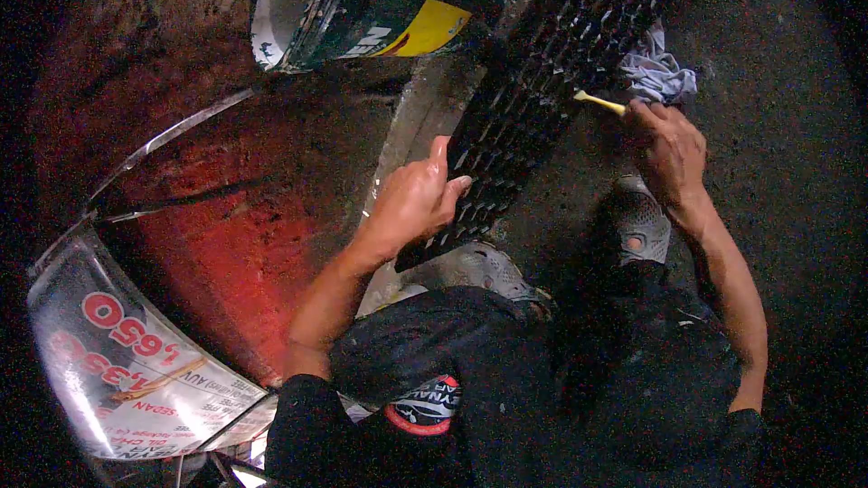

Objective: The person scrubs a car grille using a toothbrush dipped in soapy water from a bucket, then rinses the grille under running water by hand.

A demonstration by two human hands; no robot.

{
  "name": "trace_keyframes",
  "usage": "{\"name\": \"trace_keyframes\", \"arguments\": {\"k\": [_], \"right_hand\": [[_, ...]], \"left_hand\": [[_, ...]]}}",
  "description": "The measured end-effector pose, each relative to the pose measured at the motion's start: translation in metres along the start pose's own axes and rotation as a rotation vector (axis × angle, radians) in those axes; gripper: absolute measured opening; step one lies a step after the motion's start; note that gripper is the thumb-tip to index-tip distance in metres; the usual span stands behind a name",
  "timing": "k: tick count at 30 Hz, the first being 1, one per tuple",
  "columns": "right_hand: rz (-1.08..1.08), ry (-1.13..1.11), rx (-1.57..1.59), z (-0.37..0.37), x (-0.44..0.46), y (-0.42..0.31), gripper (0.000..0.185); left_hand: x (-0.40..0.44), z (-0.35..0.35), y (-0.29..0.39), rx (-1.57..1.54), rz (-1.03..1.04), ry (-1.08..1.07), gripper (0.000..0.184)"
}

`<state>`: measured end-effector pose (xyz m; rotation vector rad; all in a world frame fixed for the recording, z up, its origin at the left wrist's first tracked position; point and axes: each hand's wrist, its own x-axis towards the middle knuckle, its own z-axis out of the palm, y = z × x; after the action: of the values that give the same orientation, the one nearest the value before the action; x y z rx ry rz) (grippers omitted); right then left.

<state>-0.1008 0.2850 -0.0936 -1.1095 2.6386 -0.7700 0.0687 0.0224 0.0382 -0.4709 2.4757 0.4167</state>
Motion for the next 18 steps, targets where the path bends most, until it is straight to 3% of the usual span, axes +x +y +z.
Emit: {"name": "trace_keyframes", "arguments": {"k": [1, 3, 5, 8, 10, 11, 12, 13, 14, 17, 18], "right_hand": [[0.004, 0.002, -0.003, 0.001, 0.001, -0.001, 0.028], [-0.151, 0.063, -0.306, 0.004, -0.001, -0.003, 0.037], [-0.187, 0.105, -0.314, 0.004, -0.002, -0.007, 0.039], [-0.157, 0.112, -0.219, 0.014, -0.01, -0.004, 0.04], [-0.097, -0.042, 0.246, 0.032, -0.018, -0.002, 0.029], [-0.097, -0.041, 0.245, 0.033, -0.018, 0.001, 0.029], [0.18, -0.299, 0.479, 0.026, -0.009, -0.006, 0.021], [0.46, -0.553, 0.705, 0.021, -0.001, -0.008, 0.024], [0.573, -0.664, 0.86, 0.022, -0.002, 0.003, 0.031], [0.719, -0.733, 0.973, -0.002, -0.002, -0.006, 0.03], [0.649, -0.592, 0.928, 0.006, -0.009, -0.001, 0.025]], "left_hand": [[0.001, -0.003, 0.002, 0.001, 0.005, 0.0, 0.051], [0.0, -0.009, 0.007, 0.019, 0.014, 0.028, 0.05], [0.001, -0.006, 0.006, 0.027, 0.021, 0.036, 0.05], [-0.001, -0.005, 0.004, 0.023, 0.026, 0.031, 0.05], [0.001, -0.004, 0.006, 0.007, 0.028, 0.028, 0.05], [0.002, -0.003, 0.005, 0.008, 0.0, 0.006, 0.05], [0.003, -0.002, 0.004, 0.008, -0.026, -0.016, 0.05], [0.005, -0.002, 0.003, 0.009, -0.022, -0.011, 0.05], [0.006, -0.002, 0.002, -0.012, -0.011, -0.006, 0.05], [0.006, -0.001, 0.0, -0.041, -0.023, -0.014, 0.051], [0.006, -0.001, 0.001, -0.048, -0.039, -0.029, 0.051]]}}
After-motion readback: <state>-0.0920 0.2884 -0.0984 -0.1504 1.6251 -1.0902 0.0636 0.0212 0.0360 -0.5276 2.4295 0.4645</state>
